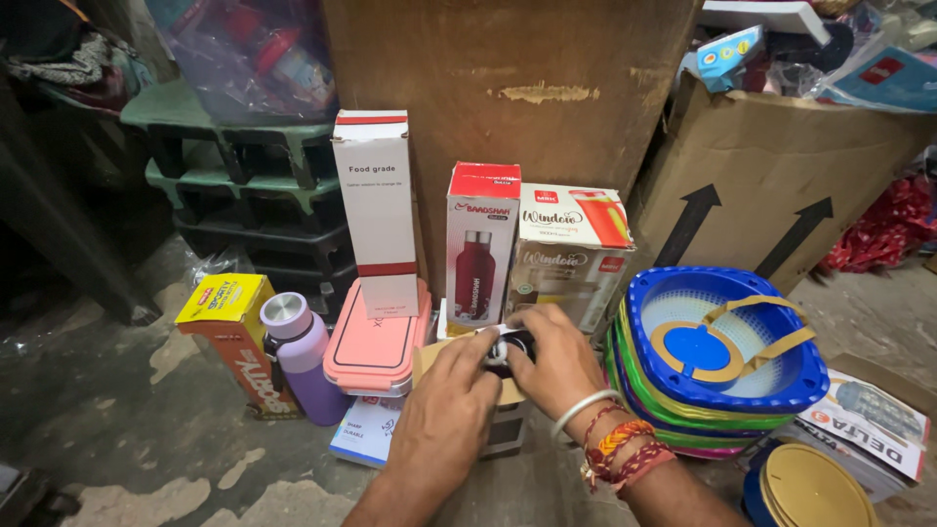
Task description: The person handles two insulated water bottles, a white one and a purple one. They unscrew the lids, inspect the interiors, and reassemble them. The person also places the white bottle into its packaging box.
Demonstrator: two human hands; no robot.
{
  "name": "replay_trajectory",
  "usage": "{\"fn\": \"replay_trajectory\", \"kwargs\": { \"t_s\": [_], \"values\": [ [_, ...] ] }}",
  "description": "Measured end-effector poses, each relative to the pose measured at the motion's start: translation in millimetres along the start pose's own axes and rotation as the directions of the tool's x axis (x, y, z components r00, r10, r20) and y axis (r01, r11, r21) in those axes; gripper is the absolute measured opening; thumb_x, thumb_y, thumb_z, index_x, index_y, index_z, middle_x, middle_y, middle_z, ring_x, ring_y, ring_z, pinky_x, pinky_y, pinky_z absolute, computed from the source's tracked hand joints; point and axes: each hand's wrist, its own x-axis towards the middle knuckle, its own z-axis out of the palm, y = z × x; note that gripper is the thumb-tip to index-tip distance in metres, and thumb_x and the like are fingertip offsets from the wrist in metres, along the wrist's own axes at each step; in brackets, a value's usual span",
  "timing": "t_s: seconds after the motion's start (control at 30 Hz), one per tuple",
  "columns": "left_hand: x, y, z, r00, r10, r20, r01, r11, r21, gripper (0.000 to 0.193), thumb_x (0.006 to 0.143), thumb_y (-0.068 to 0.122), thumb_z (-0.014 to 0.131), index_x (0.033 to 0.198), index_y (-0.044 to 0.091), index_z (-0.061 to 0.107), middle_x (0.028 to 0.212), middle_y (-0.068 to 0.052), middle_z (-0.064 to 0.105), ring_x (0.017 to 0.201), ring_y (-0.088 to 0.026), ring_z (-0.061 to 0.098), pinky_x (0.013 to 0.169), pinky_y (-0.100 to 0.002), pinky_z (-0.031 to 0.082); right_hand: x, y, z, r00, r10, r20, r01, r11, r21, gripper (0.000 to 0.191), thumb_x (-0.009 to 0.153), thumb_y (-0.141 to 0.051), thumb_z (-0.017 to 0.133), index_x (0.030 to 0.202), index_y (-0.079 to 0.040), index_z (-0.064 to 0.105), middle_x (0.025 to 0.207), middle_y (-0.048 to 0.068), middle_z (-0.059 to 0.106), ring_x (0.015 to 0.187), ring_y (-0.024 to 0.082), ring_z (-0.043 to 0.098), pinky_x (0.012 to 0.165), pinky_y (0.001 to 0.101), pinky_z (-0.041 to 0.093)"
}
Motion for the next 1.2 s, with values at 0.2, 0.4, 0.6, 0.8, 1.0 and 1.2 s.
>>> {"fn": "replay_trajectory", "kwargs": {
  "t_s": [0.2, 0.4, 0.6, 0.8, 1.0, 1.2],
  "values": [
    [0.0, -0.7, 3.0, 0.998, -0.066, 0.018, 0.067, 0.989, -0.130, 0.012, 0.079, 0.001, 0.068, 0.089, -0.002, 0.064, 0.130, -0.019, 0.062, 0.121, -0.037, 0.059, 0.096, -0.045, 0.051, 2.6, 5.7, -3.3, 0.997, 0.064, 0.031, -0.064, 0.998, 0.007, 0.022, 0.077, -0.013, 0.077, 0.098, -0.009, 0.073, 0.102, 0.013, 0.070, 0.095, 0.035, 0.069, 0.083, 0.0418, 0.055],
    [-5.9, -2.2, 7.4, 0.952, -0.264, 0.154, 0.282, 0.952, -0.115, 0.018, 0.075, 0.003, 0.073, 0.093, 0.005, 0.073, 0.108, -0.012, 0.064, 0.104, -0.033, 0.061, 0.086, -0.044, 0.050, 0.5, 8.8, -1.0, 0.996, 0.086, -0.030, -0.086, 0.996, 0.010, 0.015, 0.080, -0.010, 0.073, 0.095, -0.009, 0.074, 0.101, 0.012, 0.072, 0.092, 0.033, 0.071, 0.081, 0.0408, 0.056],
    [-8.4, -1.3, 10.5, 0.972, -0.223, 0.077, 0.233, 0.960, -0.158, 0.022, 0.075, 0.003, 0.072, 0.097, 0.005, 0.073, 0.107, -0.011, 0.066, 0.100, -0.032, 0.063, 0.084, -0.044, 0.051, -3.5, 4.5, -0.6, 0.992, 0.091, -0.086, -0.093, 0.995, -0.020, 0.012, 0.081, -0.009, 0.071, 0.093, -0.009, 0.073, 0.100, 0.012, 0.071, 0.091, 0.035, 0.070, 0.078, 0.0422, 0.055],
    [-4.7, 2.0, 8.5, 0.979, -0.198, 0.057, 0.205, 0.961, -0.187, 0.032, 0.074, -0.003, 0.065, 0.105, 0.002, 0.071, 0.101, -0.013, 0.069, 0.103, -0.033, 0.062, 0.088, -0.045, 0.049, -5.2, -0.8, -1.5, 0.992, 0.096, -0.085, -0.095, 0.995, 0.007, 0.011, 0.082, -0.011, 0.072, 0.092, -0.009, 0.074, 0.099, 0.012, 0.073, 0.090, 0.034, 0.070, 0.078, 0.0413, 0.056],
    [6.2, -0.5, 2.4, 0.982, -0.093, 0.165, 0.080, 0.993, 0.089, 0.011, 0.080, 0.010, 0.069, 0.089, 0.007, 0.074, 0.094, -0.010, 0.070, 0.111, -0.033, 0.059, 0.094, -0.050, 0.041, -2.3, -0.7, -2.1, 0.998, 0.051, -0.038, -0.051, 0.999, 0.008, 0.012, 0.081, -0.011, 0.073, 0.092, -0.007, 0.076, 0.097, 0.014, 0.073, 0.092, 0.036, 0.070, 0.080, 0.0422, 0.055],
    [17.3, -5.9, 3.2, 0.936, -0.158, 0.314, 0.139, 0.987, 0.082, 0.029, 0.082, 0.033, 0.077, 0.081, 0.004, 0.077, 0.092, -0.014, 0.072, 0.112, -0.037, 0.059, 0.093, -0.052, 0.044, 4.8, 7.7, -5.5, 0.998, 0.031, 0.049, -0.031, 1.000, 0.003, 0.015, 0.078, -0.016, 0.077, 0.090, -0.007, 0.078, 0.096, 0.014, 0.072, 0.091, 0.035, 0.069, 0.080, 0.0421, 0.054]
  ]
}}
